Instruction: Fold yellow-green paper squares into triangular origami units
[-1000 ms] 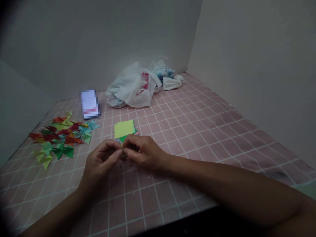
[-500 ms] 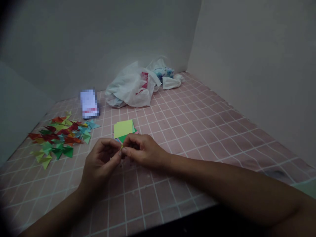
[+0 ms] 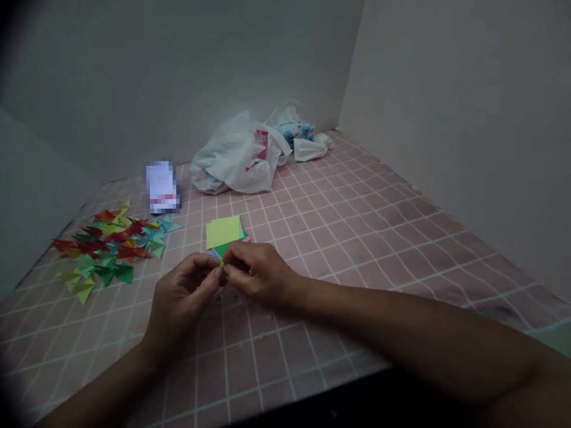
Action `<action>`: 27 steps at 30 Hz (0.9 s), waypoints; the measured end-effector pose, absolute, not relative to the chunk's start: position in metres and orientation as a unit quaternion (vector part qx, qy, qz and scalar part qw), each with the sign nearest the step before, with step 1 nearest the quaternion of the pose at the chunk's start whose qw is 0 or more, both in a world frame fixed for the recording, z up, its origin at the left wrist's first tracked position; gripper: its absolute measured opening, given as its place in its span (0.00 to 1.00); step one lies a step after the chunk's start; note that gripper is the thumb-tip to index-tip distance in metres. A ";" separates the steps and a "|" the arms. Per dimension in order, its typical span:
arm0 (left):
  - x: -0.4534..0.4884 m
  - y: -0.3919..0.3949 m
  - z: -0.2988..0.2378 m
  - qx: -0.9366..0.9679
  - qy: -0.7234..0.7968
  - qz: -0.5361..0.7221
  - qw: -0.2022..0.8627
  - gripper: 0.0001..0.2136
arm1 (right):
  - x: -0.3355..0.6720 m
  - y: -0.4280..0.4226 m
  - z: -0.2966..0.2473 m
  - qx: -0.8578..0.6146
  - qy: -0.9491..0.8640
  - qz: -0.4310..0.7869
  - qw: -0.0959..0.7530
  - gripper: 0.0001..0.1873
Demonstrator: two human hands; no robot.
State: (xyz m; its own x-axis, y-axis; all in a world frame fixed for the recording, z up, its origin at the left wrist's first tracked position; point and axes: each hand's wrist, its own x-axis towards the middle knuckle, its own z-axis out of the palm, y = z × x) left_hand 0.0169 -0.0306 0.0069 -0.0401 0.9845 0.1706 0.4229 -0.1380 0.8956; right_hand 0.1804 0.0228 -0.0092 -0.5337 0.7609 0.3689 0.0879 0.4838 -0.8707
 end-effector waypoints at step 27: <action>0.013 -0.029 -0.002 0.604 0.568 0.463 0.313 0.04 | 0.181 0.023 -0.009 -0.266 -0.699 0.547 0.376 0.08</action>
